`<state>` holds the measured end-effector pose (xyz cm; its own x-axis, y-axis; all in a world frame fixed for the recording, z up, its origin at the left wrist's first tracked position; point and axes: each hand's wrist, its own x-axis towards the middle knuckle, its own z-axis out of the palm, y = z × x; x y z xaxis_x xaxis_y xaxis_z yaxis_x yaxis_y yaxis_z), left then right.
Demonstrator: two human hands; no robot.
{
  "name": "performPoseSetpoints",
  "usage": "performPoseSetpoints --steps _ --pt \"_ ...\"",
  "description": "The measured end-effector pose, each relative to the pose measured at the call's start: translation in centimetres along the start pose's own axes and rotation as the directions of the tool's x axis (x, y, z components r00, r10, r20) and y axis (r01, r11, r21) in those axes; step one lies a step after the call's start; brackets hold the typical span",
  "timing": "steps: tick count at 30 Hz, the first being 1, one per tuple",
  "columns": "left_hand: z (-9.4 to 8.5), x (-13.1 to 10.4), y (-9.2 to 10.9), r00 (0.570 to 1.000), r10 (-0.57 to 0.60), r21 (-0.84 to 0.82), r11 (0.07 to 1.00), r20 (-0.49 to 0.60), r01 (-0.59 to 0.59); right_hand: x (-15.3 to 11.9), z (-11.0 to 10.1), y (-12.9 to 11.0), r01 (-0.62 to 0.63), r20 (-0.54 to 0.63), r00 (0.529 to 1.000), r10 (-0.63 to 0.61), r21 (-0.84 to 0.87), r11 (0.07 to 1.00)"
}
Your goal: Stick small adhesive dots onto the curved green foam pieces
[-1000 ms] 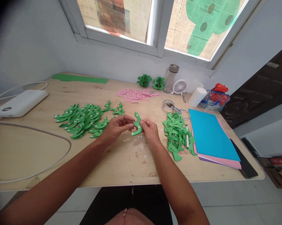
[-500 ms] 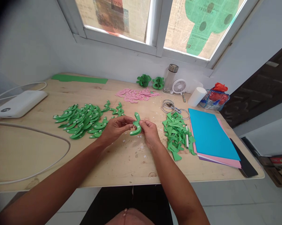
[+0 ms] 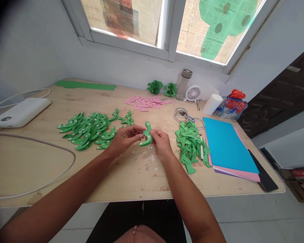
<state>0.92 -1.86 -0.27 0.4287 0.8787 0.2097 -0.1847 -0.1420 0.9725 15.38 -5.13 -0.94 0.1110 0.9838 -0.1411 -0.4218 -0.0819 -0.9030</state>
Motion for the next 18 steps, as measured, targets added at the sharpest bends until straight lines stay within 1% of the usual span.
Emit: performPoseSetpoints --steps 18 --pt "0.03 -0.10 -0.11 1.000 -0.011 -0.003 1.000 0.003 0.011 -0.13 0.10 -0.22 0.006 -0.016 1.000 -0.006 -0.008 1.000"
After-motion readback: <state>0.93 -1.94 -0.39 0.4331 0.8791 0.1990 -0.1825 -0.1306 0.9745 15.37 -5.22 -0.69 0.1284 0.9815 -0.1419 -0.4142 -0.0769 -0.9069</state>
